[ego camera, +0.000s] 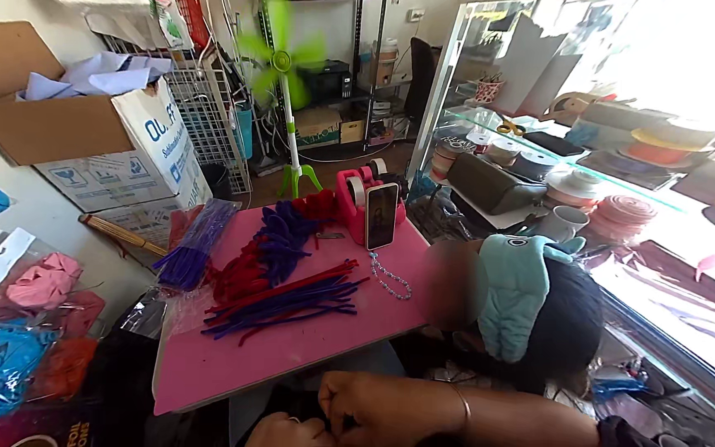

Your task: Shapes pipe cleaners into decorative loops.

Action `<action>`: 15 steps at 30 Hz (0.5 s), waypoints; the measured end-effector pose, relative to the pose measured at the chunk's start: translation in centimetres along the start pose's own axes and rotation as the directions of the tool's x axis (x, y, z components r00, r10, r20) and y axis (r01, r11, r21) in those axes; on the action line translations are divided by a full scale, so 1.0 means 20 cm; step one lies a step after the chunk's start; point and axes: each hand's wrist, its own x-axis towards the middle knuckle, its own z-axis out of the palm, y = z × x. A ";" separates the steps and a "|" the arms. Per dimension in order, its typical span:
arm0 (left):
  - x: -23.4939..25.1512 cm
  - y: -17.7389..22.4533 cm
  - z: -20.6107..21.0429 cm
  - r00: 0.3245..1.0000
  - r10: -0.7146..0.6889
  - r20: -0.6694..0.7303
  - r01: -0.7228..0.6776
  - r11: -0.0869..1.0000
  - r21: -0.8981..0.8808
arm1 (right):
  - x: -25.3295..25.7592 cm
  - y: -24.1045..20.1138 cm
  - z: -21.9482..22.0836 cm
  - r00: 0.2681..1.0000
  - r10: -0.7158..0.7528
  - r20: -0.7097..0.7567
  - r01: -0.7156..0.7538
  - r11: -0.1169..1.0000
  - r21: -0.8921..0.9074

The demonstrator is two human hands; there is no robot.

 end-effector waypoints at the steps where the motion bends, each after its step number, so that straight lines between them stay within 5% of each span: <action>1: 0.03 0.00 0.03 0.998 -0.052 0.018 0.051 0.997 0.059 | 0.02 0.02 0.00 0.999 0.053 0.012 -0.053 0.998 -0.033; 7: 0.12 0.01 0.09 0.934 -0.335 -0.127 0.353 0.921 0.166 | 0.03 0.05 0.07 0.919 0.267 -0.290 -0.290 0.956 -0.041; 12: 0.09 -0.09 0.07 0.896 -0.443 0.024 0.422 0.834 -0.355 | -0.03 0.08 0.19 0.837 0.125 -0.533 -0.192 0.979 -0.070; 15: 0.10 -0.11 0.08 0.888 -0.457 0.052 0.432 0.788 -0.439 | -0.04 0.08 0.20 0.812 0.083 -0.578 -0.233 0.954 -0.190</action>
